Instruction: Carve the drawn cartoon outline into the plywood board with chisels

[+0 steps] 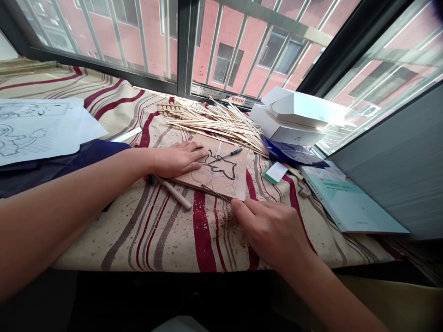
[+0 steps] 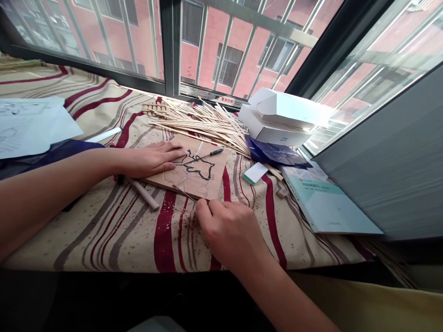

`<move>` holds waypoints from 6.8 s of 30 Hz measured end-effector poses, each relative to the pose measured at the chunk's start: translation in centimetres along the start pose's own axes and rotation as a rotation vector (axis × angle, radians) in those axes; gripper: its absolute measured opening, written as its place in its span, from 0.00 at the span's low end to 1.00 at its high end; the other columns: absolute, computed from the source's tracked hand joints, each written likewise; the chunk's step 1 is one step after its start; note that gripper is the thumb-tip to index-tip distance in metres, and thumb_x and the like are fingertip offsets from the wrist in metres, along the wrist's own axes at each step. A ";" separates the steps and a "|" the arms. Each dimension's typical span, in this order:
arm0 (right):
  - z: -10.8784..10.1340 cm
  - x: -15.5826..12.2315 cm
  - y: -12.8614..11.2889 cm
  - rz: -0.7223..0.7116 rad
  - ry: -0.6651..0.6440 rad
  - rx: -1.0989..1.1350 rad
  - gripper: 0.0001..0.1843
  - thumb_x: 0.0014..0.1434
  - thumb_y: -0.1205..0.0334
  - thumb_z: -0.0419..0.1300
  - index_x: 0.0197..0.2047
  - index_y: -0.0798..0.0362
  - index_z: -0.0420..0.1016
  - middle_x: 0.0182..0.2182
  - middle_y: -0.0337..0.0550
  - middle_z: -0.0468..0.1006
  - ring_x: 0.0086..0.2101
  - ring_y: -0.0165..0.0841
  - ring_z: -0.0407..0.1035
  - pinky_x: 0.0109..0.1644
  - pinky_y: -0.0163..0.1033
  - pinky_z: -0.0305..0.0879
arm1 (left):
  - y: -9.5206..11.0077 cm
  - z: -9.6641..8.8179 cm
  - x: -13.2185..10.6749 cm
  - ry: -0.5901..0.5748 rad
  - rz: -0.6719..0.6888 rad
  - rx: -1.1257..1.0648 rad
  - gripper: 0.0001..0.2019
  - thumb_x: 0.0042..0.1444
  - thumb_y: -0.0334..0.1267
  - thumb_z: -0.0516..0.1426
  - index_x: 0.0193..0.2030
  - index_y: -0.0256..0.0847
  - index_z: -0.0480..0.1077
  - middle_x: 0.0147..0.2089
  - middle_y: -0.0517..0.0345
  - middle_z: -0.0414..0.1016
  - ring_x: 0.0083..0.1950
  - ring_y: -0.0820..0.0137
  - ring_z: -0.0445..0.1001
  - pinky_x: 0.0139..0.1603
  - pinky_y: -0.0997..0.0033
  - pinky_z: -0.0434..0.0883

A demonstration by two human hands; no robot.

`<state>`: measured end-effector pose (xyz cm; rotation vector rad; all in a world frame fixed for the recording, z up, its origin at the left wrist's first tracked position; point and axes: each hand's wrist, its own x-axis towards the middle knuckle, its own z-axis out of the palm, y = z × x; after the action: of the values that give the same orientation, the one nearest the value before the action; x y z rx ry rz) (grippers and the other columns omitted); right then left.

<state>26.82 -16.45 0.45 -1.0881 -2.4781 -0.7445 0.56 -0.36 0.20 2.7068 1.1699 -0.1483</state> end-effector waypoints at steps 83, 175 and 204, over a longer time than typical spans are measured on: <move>0.0 0.9 -0.2 -0.027 -0.017 -0.054 0.17 0.65 0.79 0.53 0.37 0.57 0.84 0.21 0.38 0.72 0.22 0.33 0.64 0.30 0.42 0.48 | 0.4 0.0 0.1 -0.020 -0.022 0.000 0.34 0.76 0.52 0.41 0.83 0.39 0.49 0.85 0.40 0.43 0.85 0.48 0.42 0.82 0.47 0.42; 0.3 0.6 3.6 0.447 -0.239 0.692 0.10 0.72 0.59 0.59 0.37 0.52 0.76 0.30 0.38 0.82 0.32 0.34 0.77 0.37 0.37 0.65 | 0.5 -0.1 0.1 -0.038 -0.037 -0.041 0.34 0.77 0.52 0.39 0.83 0.39 0.47 0.86 0.39 0.42 0.86 0.49 0.38 0.82 0.45 0.42; 0.2 0.7 1.7 -0.018 -0.057 0.120 0.18 0.71 0.68 0.57 0.27 0.53 0.73 0.21 0.38 0.73 0.21 0.31 0.63 0.29 0.40 0.48 | 0.3 0.3 0.2 -0.003 -0.021 -0.063 0.34 0.76 0.53 0.39 0.83 0.40 0.48 0.86 0.41 0.42 0.85 0.47 0.41 0.82 0.45 0.43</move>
<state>27.59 -14.94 1.20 -1.0586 -2.5469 -0.5695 0.92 -0.50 -0.09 2.6397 1.1826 -0.1167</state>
